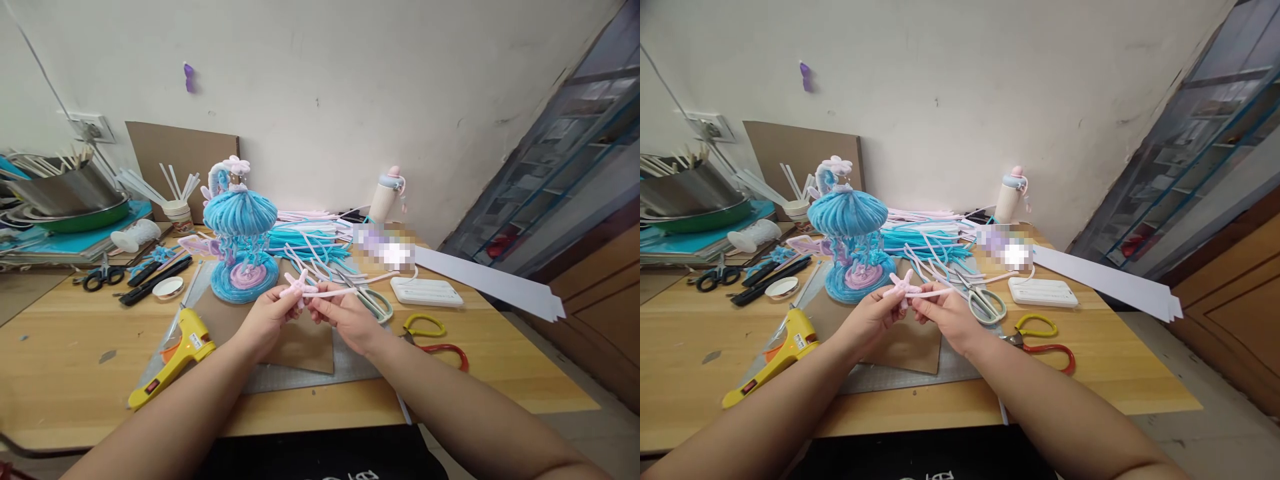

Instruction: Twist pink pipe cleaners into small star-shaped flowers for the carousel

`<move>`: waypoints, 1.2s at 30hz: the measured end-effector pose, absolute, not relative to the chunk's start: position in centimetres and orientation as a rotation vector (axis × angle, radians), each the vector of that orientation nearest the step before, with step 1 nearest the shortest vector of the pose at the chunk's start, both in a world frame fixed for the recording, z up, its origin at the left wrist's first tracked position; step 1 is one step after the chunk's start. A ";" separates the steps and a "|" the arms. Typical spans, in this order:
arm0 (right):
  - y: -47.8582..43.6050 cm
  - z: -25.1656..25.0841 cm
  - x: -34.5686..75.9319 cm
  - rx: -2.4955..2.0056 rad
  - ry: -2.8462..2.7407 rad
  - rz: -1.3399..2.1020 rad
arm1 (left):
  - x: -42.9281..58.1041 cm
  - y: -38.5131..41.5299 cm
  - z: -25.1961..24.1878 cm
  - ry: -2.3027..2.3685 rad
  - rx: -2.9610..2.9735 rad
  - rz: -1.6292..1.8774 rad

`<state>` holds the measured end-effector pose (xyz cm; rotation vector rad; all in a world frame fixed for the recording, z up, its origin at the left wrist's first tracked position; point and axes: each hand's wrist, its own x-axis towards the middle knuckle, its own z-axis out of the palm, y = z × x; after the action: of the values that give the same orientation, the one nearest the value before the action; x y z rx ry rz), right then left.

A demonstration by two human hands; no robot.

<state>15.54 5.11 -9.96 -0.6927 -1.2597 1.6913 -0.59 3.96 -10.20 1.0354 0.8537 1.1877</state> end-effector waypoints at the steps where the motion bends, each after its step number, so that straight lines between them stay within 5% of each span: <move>1: 5.0 -10.0 15.4 -0.720 -1.254 1.648 | -0.5 3.9 -10.3 0.861 1.045 1.177; 16: 5.5 -10.6 15.5 -0.860 -1.384 1.468 | -0.3 3.6 -10.0 0.892 1.080 1.138; 27: 6.0 -10.6 15.8 -0.866 -1.312 1.638 | -0.8 3.8 -10.0 0.737 0.875 0.966; 36: 6.3 -10.1 16.6 -0.821 -1.116 2.101 | -1.2 3.4 -9.3 0.708 1.002 0.844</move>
<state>16.60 6.28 -10.05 -0.8214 -1.1160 2.1011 -1.19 3.43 -9.31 1.0023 0.7078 0.8435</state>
